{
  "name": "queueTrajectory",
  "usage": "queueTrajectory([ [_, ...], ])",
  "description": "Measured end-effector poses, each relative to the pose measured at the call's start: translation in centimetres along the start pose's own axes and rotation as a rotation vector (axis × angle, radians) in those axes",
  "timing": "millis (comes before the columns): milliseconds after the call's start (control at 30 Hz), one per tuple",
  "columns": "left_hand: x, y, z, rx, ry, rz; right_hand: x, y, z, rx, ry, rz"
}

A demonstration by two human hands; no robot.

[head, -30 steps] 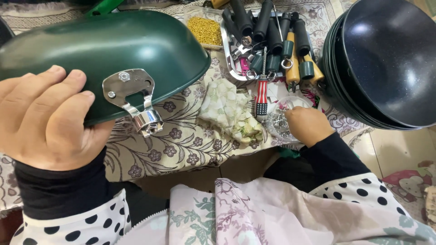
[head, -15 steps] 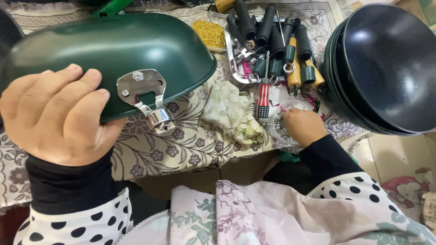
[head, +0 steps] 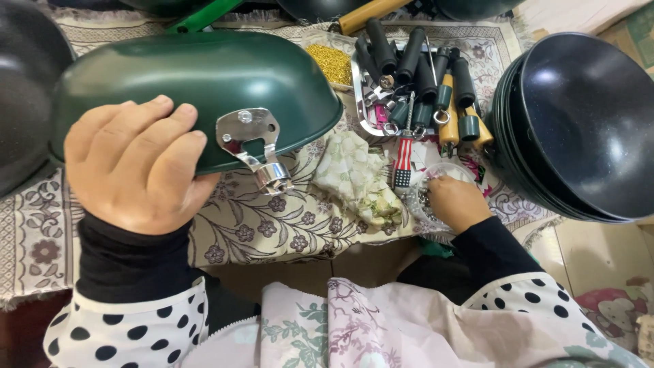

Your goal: Attaching a metal handle bracket to a green wok using small fasteners by hand.

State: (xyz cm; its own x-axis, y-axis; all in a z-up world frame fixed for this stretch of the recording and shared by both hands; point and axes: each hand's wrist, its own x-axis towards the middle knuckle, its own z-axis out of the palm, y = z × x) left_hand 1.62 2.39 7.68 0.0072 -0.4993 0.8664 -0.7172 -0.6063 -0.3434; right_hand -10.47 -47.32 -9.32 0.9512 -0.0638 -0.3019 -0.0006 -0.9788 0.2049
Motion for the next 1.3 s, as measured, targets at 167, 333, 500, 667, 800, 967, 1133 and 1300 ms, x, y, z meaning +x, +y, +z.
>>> queueTrajectory([
  [167, 0.5, 0.2, 0.1, 0.042, 0.024, 0.002, 0.0, 0.2, 0.5, 0.005, 0.055, -0.015],
  [333, 0.9, 0.6, -0.3, 0.014, -0.047, -0.033, -0.3, 0.2, -1.5, 0.018, -0.024, 0.035],
  [500, 1.5, 1.2, 0.1, -0.016, 0.024, -0.034, -1.3, 0.6, -3.2, 0.087, 0.291, 0.007],
  [667, 1.8, 2.0, -0.2, -0.059, 0.015, -0.065, -2.7, -3.0, -8.4, 0.292, 0.318, -0.065],
  [800, 1.7, 2.0, -0.2, -0.102, 0.04, -0.057, -4.1, -6.8, -12.5, 0.597, 0.558, -0.33],
  [967, 1.5, 2.4, 0.2, -0.13, 0.047, -0.034, -6.2, -11.0, -21.4, 0.621, 0.774, -0.611],
  [1133, 1.5, 3.4, 1.0, -0.164, 0.045, -0.027, -6.0, -14.2, -25.1, 0.609, 0.822, -0.763],
  [1300, 1.7, 4.6, 2.2, -0.074, 0.215, 0.006, -4.6, -17.4, -25.9, 0.705, 0.876, -0.893],
])
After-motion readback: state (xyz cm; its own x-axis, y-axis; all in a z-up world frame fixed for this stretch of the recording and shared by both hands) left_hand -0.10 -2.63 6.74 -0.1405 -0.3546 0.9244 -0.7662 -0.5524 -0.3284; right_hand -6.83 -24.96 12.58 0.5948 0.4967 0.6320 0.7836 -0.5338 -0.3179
